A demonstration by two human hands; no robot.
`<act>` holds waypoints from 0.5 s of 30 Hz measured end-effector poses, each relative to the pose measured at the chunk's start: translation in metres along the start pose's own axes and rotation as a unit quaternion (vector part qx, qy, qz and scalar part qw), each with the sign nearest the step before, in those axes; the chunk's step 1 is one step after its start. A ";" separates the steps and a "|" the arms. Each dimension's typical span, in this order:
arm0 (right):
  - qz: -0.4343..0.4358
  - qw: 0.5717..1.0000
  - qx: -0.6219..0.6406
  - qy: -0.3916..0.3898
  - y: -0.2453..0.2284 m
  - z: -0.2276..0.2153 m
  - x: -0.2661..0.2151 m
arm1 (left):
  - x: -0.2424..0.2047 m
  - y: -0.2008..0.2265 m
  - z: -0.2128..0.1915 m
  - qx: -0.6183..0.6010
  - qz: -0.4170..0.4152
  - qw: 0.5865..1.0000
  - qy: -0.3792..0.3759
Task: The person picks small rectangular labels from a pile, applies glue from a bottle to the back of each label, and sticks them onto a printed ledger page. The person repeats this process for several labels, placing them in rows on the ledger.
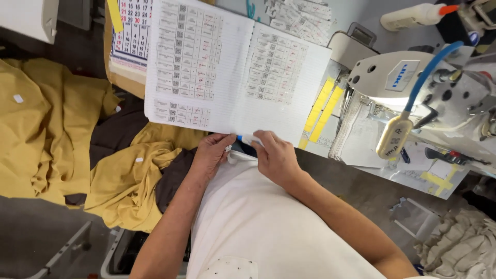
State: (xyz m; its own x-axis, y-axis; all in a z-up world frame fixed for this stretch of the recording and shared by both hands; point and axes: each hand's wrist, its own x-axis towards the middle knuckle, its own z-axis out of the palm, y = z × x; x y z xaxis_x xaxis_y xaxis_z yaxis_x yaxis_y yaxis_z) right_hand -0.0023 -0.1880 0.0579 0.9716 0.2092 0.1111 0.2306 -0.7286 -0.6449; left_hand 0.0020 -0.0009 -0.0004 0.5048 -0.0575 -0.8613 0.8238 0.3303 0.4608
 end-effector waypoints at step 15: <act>0.310 0.591 0.724 0.173 0.039 -0.077 0.105 | -0.042 0.062 -0.013 0.023 0.118 0.988 -0.098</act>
State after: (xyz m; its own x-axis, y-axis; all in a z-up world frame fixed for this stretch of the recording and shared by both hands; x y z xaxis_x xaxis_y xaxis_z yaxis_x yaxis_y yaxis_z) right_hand 0.1132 -0.2444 0.1025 0.8554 -0.1344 -0.5003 -0.2199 0.7802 -0.5856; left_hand 0.0283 0.0342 0.0609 0.7209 -0.1675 -0.6725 0.6856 0.3139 0.6568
